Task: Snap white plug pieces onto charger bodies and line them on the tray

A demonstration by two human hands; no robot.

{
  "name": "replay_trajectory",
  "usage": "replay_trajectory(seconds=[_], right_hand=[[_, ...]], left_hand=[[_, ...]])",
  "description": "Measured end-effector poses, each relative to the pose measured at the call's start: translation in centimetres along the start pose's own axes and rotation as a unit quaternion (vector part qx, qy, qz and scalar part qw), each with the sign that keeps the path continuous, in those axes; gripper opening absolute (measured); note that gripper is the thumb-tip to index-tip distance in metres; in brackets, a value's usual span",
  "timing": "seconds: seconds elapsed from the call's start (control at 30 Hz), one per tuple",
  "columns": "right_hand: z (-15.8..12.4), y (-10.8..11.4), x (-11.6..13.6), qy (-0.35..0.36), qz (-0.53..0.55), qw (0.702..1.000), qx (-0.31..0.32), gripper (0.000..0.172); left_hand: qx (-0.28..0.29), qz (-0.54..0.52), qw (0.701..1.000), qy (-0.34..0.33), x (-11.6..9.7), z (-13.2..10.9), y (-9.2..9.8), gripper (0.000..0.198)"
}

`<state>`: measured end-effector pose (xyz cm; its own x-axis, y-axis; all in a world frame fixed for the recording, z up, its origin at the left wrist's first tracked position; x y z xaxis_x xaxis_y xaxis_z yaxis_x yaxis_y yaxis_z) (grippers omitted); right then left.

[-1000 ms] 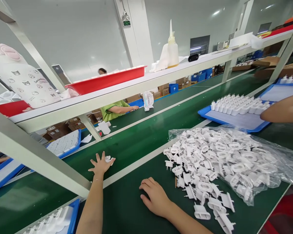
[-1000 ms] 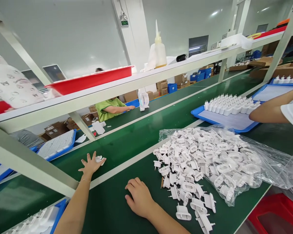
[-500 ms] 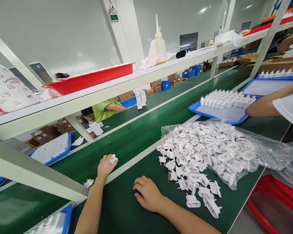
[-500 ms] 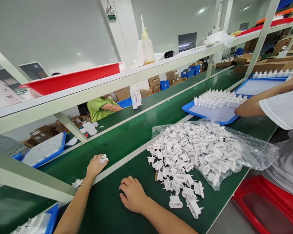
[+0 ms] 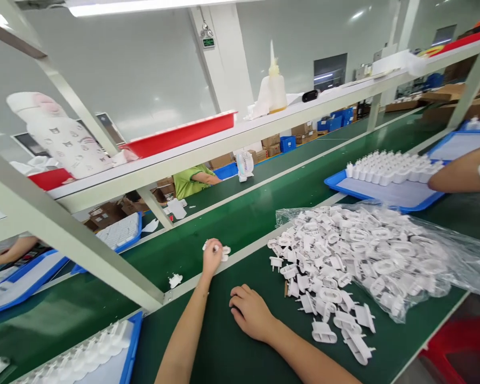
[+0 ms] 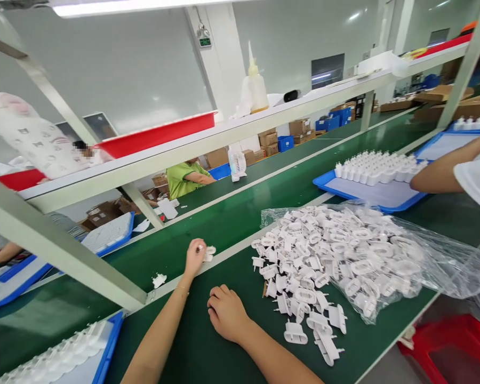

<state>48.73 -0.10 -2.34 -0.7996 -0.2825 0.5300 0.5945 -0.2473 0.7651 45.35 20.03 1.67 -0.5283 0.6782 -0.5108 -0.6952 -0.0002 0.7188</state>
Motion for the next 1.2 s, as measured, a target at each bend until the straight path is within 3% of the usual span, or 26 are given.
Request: replay_trajectory(seconds=[0.2,0.3,0.37,0.4,0.47,0.53,0.57,0.63,0.73,0.8,0.93,1.07,1.2], right_hand=[[-0.5,-1.0,0.9,0.031,-0.033,0.998,0.045,0.012],[-0.9,-1.4,1.3,0.045,-0.046,0.996,0.065,0.012],[-1.0,-1.4,1.3,0.044,-0.042,0.996,0.071,0.012],[-1.0,-1.4,1.2,0.042,-0.039,0.996,0.073,0.011],[-0.9,-1.3,1.1,0.040,-0.036,0.996,0.076,0.011],[-0.7,-1.2,1.0,0.042,-0.036,0.996,0.073,0.011],[-0.6,-1.2,1.1,0.046,-0.037,0.996,0.072,0.010],[-0.4,-1.2,1.1,0.053,-0.040,0.995,0.071,0.010],[-0.2,-1.4,1.1,0.059,-0.044,0.995,0.073,0.009],[-0.1,-1.5,1.0,0.059,-0.047,0.995,0.072,0.010],[-0.1,-1.6,0.9,0.054,-0.050,0.995,0.072,0.012],[-0.1,-1.5,0.8,0.053,-0.046,0.995,0.075,0.012],[0.1,-1.7,0.7,0.058,-0.058,0.994,0.072,0.013]], left_hand=[[0.088,-0.110,0.984,-0.105,-9.1,-1.3,-5.8,0.014],[0.202,-0.171,0.946,-0.186,-13.4,-3.6,-8.3,0.026],[0.257,-0.192,0.918,-0.233,-14.8,-4.6,-8.7,0.036],[0.255,-0.182,0.918,-0.243,-14.7,-4.4,-8.4,0.038],[0.183,-0.109,0.953,-0.217,-12.5,-2.5,-6.9,0.039],[0.082,0.022,0.990,-0.109,-7.9,0.3,-4.7,0.044],[0.051,0.091,0.994,-0.034,-5.2,1.5,-3.6,0.049],[0.049,0.188,0.977,0.091,-0.2,3.0,-2.2,0.054],[0.106,0.221,0.960,0.136,3.4,4.0,-2.2,0.034],[0.121,0.213,0.962,0.121,3.6,4.3,-3.1,0.022],[0.124,0.197,0.970,0.075,1.2,5.1,-6.4,0.026],[0.178,0.166,0.970,0.017,-1.4,5.9,-10.4,0.030],[0.202,0.133,0.970,-0.022,-3.5,6.8,-12.4,0.032]])
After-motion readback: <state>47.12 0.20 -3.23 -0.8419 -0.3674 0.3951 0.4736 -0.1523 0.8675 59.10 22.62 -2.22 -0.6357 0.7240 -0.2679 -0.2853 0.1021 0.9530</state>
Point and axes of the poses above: each hand's wrist, its own z-axis towards the middle knuckle, its own y-axis out of the back of the hand, x = y × z, the point moved 8 cm from there along z, towards the middle knuckle, and after that the axes turned 2 degrees about x, right-handed, at the moved point
